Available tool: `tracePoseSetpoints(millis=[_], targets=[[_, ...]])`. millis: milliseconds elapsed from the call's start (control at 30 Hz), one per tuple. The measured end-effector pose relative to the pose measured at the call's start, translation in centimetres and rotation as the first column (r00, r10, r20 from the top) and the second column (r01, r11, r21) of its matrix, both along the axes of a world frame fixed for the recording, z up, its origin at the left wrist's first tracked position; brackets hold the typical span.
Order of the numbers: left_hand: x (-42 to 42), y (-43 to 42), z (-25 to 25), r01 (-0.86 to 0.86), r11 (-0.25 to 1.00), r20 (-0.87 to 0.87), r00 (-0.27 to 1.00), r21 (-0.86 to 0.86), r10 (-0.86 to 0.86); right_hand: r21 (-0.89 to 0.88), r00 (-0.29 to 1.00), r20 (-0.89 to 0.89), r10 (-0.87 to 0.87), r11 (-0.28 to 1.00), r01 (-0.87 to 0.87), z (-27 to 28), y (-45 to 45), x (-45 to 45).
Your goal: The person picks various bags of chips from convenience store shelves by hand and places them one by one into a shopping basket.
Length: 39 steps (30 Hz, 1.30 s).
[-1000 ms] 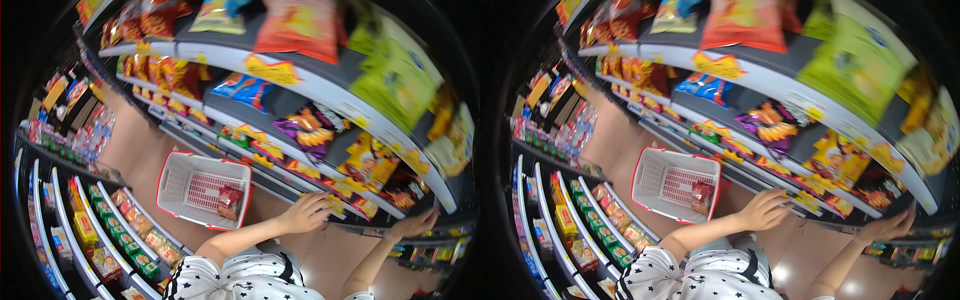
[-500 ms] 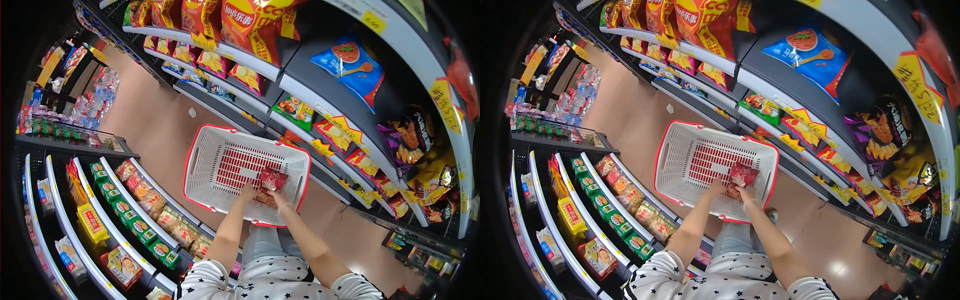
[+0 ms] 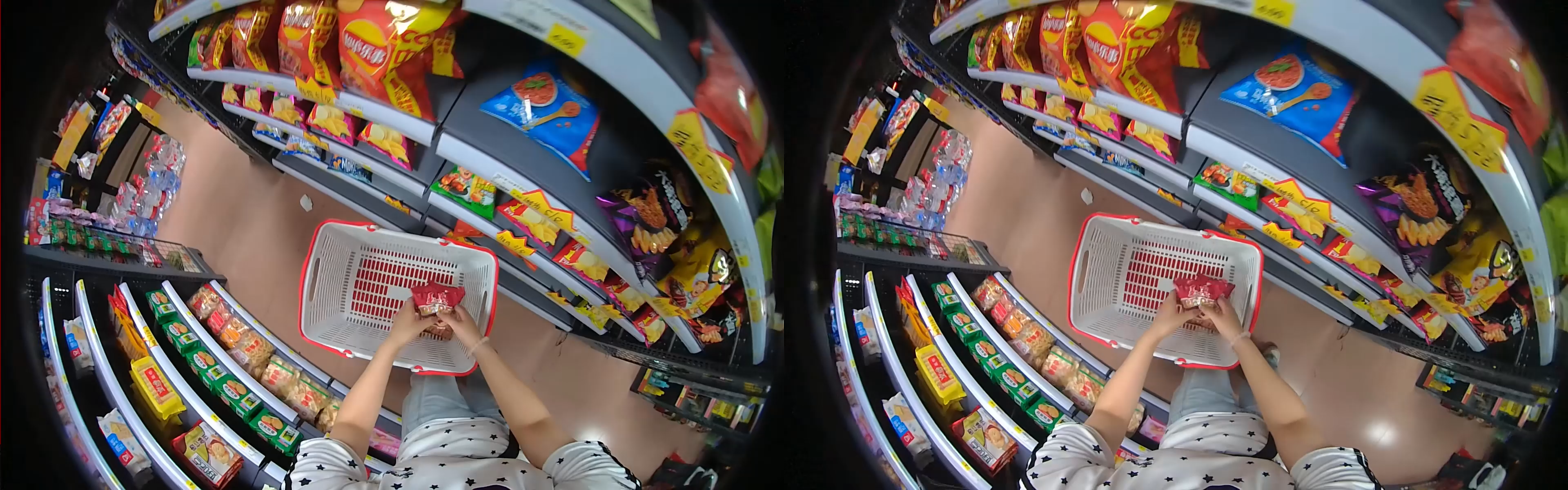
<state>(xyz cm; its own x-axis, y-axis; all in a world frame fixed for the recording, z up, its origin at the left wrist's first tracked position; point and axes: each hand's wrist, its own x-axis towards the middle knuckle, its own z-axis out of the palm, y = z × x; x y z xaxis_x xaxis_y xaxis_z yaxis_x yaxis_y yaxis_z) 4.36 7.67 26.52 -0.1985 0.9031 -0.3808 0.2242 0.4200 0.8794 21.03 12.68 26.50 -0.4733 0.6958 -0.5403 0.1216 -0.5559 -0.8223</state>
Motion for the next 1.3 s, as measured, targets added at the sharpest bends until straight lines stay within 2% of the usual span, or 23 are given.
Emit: tracePoseSetpoints(millis=[33, 100, 133, 200, 267, 300, 367, 433, 500, 567, 633, 700, 767, 800, 867, 900, 933, 967, 1033, 1100, 1167, 1233, 1300], targets=[[0.2, 0.0, 2.3, -0.035, 0.998, 0.073, 0.997, 0.045, 0.032, 0.014, 1.0, -0.014, -0.008, 1.0, 0.008, 1.3, 0.3, 0.5], [1.5, 0.3, 7.0, -0.029, 0.99, 0.01, 1.0, 0.137, 0.028, 0.284, 0.999, 0.037, 0.01, 0.959, -0.02, 6.7, 1.1, 2.0], [2.4, 0.5, 9.2, 0.033, 0.993, -0.022, 0.999, 0.111, -0.03, 0.423, 0.977, 0.211, 0.024, 0.899, -0.114, 7.9, 1.1, 3.5], [4.8, 0.9, 12.4, 0.122, 0.986, -0.067, 0.991, 0.115, -0.115, 0.428, 0.982, 0.19, 0.006, 0.899, -0.089, 10.7, 0.9, 6.5], [8.6, 1.1, 14.2, 0.112, 0.951, -0.059, 0.993, 0.289, -0.099, 0.421, 0.993, 0.107, -0.053, 0.907, 0.003, 12.2, 0.3, 10.2], [10.9, 1.6, 14.9, 0.042, 0.935, 0.174, 0.979, 0.352, -0.109, 0.43, 0.993, 0.03, -0.118, 0.898, 0.094, 12.6, -0.1, 11.9], [15.5, 2.2, 16.7, 0.185, 0.845, -0.075, 0.983, 0.502, -0.17, 0.475, 0.974, -0.016, -0.227, 0.856, 0.207, 14.4, -1.0, 16.2], [21.0, 2.2, 18.2, 0.146, 0.888, 0.258, 0.925, 0.435, -0.279, 0.67, 0.945, 0.023, -0.326, 0.706, 0.227, 19.7, -1.4, 21.1], [26.6, 2.2, 19.3, 0.099, 0.92, 0.428, 0.863, 0.378, -0.268, 0.783, 0.911, 0.109, -0.397, 0.599, 0.168, 20.9, -2.4, 27.1], [31.8, 2.2, 19.3, 0.214, 0.832, 0.276, 0.876, 0.512, -0.396, 0.838, 0.881, 0.134, -0.453, 0.527, 0.144, 22.7, -3.2, 33.1], [37.4, 2.1, 21.4, 0.205, 0.814, 0.37, 0.812, 0.543, -0.451, 0.951, 0.86, 0.143, -0.49, 0.308, 0.017, 25.4, -4.2, 38.5], [42.9, 2.0, 24.0, 0.197, 0.791, 0.488, 0.694, 0.579, -0.529, 0.942, 0.837, 0.214, -0.503, 0.333, -0.041, 25.7, -5.9, 43.1], [47.2, 2.4, 25.6, 0.34, 0.758, 0.514, 0.575, 0.557, -0.636, 0.671, 0.803, -0.218, -0.554, 0.513, 0.536, 26.9, -7.7, 46.0], [49.5, 3.0, 25.9, 0.325, 0.679, 0.451, 0.552, 0.659, -0.701, 0.749, 0.773, -0.159, -0.614, 0.435, 0.5, 26.6, -7.8, 48.0], [53.5, 4.4, 29.2, 0.325, 0.558, 0.343, 0.528, 0.764, -0.777, 0.763, 0.651, -0.343, -0.678, 0.204, 0.614, 28.7, -7.1, 50.3], [55.1, 5.6, 31.7, 0.378, 0.406, 0.118, 0.594, 0.832, -0.795, 0.734, 0.597, -0.457, -0.66, 0.1, 0.672, 30.6, -6.3, 51.4], [56.5, 7.2, 36.2, 0.371, 0.165, -0.15, 0.686, 0.914, -0.712, 0.722, 0.534, -0.524, -0.663, -0.015, 0.691, 32.5, -5.1, 52.5], [57.7, 8.1, 39.4, 0.393, 0.025, -0.327, 0.799, 0.919, -0.505, 0.701, 0.47, -0.59, -0.657, -0.128, 0.702, 34.6, -3.7, 53.7], [60.0, 10.2, 43.7, 0.396, -0.043, -0.377, 0.83, 0.917, -0.411, 0.65, 0.357, -0.667, -0.654, -0.278, 0.707, 39.9, -0.5, 55.9], [62.0, 12.5, 46.6, 0.367, -0.053, -0.36, 0.858, 0.929, -0.367, 0.805, 0.381, -0.517, -0.766, -0.285, 0.521, 44.9, 2.6, 58.3], [63.7, 14.9, 49.3, 0.392, -0.019, -0.388, 0.902, 0.92, -0.188, 0.885, 0.41, -0.412, -0.814, -0.25, 0.392, 48.3, 6.7, 60.2], [65.0, 17.7, 50.2, 0.386, 0.011, -0.383, 0.919, 0.922, -0.095, 0.868, 0.476, -0.443, -0.76, -0.232, 0.438, 50.6, 9.9, 60.6], [65.6, 19.5, 50.4, 0.457, 0.07, -0.458, 0.889, 0.887, -0.008, 0.916, 0.495, -0.397, -0.773, -0.302, 0.263, 51.2, 12.6, 61.4]])
